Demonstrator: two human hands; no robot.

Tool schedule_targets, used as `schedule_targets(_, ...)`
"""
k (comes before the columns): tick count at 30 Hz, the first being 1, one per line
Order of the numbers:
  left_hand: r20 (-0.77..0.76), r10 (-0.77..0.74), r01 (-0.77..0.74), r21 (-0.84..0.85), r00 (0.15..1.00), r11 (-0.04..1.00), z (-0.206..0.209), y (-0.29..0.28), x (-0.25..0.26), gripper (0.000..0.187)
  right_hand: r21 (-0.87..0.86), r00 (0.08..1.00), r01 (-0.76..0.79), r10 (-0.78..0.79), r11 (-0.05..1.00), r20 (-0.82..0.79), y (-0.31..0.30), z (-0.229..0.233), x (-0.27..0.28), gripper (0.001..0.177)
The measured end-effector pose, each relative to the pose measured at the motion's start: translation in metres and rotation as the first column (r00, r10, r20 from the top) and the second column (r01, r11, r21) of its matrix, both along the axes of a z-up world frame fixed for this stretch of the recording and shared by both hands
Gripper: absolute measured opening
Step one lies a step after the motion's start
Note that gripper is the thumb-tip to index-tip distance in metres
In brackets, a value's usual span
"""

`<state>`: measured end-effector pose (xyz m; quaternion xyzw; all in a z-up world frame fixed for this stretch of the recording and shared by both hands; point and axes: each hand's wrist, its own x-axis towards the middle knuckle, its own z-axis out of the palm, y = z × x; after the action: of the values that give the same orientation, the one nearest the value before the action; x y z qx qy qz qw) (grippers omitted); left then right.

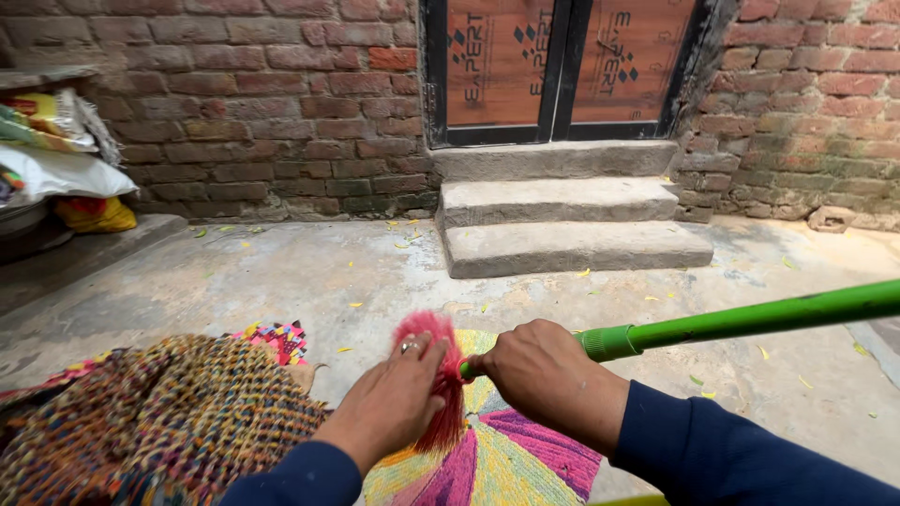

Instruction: The person spreads a woven mat flat on the ground, cleans its surface by brushing it with a broom, and then folds the mat by hand.

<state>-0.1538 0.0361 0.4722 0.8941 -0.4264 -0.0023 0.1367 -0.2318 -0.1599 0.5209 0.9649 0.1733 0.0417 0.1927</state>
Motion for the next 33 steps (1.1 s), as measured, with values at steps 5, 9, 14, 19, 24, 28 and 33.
schedule_targets(5,-0.002,0.06,-0.06,-0.079,0.998,0.995,-0.007,0.018,-0.019,0.066,-0.003,0.998,0.065,-0.065,0.998,0.0,0.016,-0.003,-0.031,0.051)
schedule_targets(9,-0.127,0.1,-0.141,-0.37,0.987,0.918,-0.054,0.006,-0.042,0.062,-0.028,0.998,0.061,-0.062,0.998,-0.016,0.02,-0.013,-0.047,0.046)
schedule_targets(14,-0.277,0.069,-0.226,-0.588,0.959,0.776,-0.116,-0.016,-0.059,0.057,-0.084,0.964,0.231,-0.239,0.969,-0.115,0.023,-0.018,-0.062,0.052)
schedule_targets(19,-0.278,-0.019,-0.173,-0.646,0.96,0.743,-0.146,-0.036,-0.049,0.055,-0.099,0.902,0.364,-0.377,0.926,-0.211,0.014,-0.028,-0.06,0.06)
schedule_targets(24,-0.287,-0.016,-0.183,-0.653,0.958,0.735,-0.156,-0.056,-0.03,0.051,-0.159,0.89,0.366,-0.395,0.917,-0.229,-0.007,-0.056,-0.05,0.066)
schedule_targets(28,-0.347,-0.032,-0.196,-0.601,0.937,0.775,-0.166,-0.058,-0.022,0.053,-0.227,0.782,0.479,-0.529,0.848,-0.33,-0.012,-0.083,-0.053,0.077)
schedule_targets(33,-0.361,-0.031,-0.181,-0.539,0.932,0.822,-0.174,-0.072,-0.019,0.054,-0.217,0.751,0.492,-0.538,0.843,-0.383,-0.014,-0.097,-0.062,0.085)
